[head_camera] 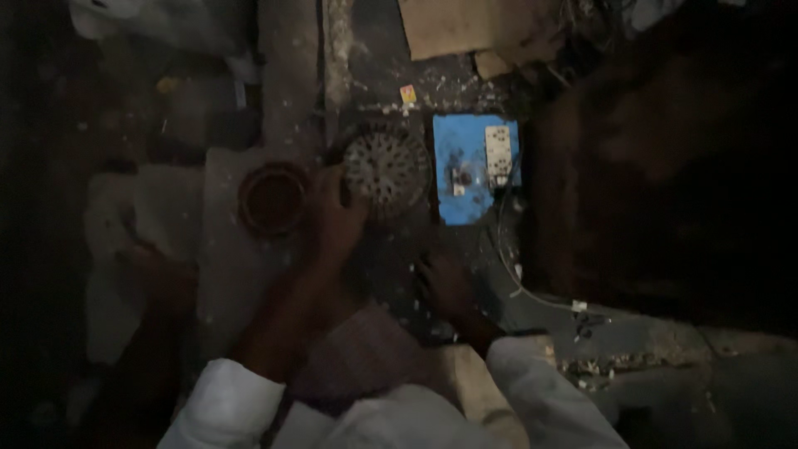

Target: The person sits on the floor and works on a perforated circular metal component, fitting small parts into it by hand and turning it over. They briefly reach aside to move items, then continue fitting and pressing parts into the disc.

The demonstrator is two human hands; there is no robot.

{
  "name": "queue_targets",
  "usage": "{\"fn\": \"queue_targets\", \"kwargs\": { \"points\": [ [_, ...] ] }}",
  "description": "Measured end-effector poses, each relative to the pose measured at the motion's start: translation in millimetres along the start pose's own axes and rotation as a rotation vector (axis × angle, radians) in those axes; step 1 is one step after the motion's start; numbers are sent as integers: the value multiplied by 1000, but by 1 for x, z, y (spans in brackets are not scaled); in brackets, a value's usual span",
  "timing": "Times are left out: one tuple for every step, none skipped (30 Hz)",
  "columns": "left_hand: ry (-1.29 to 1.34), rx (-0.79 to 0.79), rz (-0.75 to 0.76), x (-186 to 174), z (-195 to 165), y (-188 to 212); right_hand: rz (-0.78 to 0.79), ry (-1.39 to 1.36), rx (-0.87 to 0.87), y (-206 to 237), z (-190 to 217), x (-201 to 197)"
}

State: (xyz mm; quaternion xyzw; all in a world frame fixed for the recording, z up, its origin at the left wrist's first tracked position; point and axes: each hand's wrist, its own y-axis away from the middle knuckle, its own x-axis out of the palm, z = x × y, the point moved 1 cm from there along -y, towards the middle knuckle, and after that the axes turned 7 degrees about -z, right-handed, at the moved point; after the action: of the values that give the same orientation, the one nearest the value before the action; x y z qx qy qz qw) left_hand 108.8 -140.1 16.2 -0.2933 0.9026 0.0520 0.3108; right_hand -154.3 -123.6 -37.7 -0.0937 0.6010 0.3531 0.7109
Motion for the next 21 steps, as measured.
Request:
{"fn": "queue_targets", "kwargs": {
  "points": [
    [-9,69,16,2,-4,-6,-59,40,-81,0,-3,4],
    [-17,135,35,6,-7,-12,-111,80,-162,2,-8,9],
    [-27,200,57,10,-8,-19,-160,116,-243,3,-12,18],
    [-49,242,83,16,-9,-25,-139,64,-201,4,-15,28],
    [-72,278,107,21,-8,-31,-114,13,-163,4,-19,37],
    [-98,312,136,26,-8,-35,-85,-44,-121,5,-22,45],
    [-108,322,151,33,-7,-37,-46,-150,-124,5,-25,49],
    [-116,334,190,39,-6,-37,-5,-269,-102,6,-25,50],
    [-124,364,224,46,-5,-38,14,-388,-80,6,-24,47],
    [-132,381,217,50,-2,-37,3,-328,-72,8,-27,51],
    [-140,400,186,52,0,-33,-16,-256,-83,8,-31,53],
    [-149,408,147,54,4,-32,-26,-180,-103,8,-29,50],
    [-145,398,146,57,6,-29,-19,-106,-122,10,-28,46],
    [-144,388,148,58,9,-26,-13,-37,-141,10,-26,42],
    [-148,386,143,59,11,-24,-18,32,-164,10,-23,39],
    [-128,367,127,59,13,-24,13,7,-145,7,-22,36],
    [-109,359,102,60,14,-24,32,-14,-129,5,-20,36],
    [-90,357,71,60,15,-26,44,-34,-117,0,-19,37],
    [-98,375,72,59,15,-28,-38,-75,-143,-4,-18,38],
    [-101,384,75,58,14,-28,-110,-113,-171,-6,-20,40],
    [-97,390,79,58,13,-31,-178,-145,-194,-6,-22,43]
  ]
}}
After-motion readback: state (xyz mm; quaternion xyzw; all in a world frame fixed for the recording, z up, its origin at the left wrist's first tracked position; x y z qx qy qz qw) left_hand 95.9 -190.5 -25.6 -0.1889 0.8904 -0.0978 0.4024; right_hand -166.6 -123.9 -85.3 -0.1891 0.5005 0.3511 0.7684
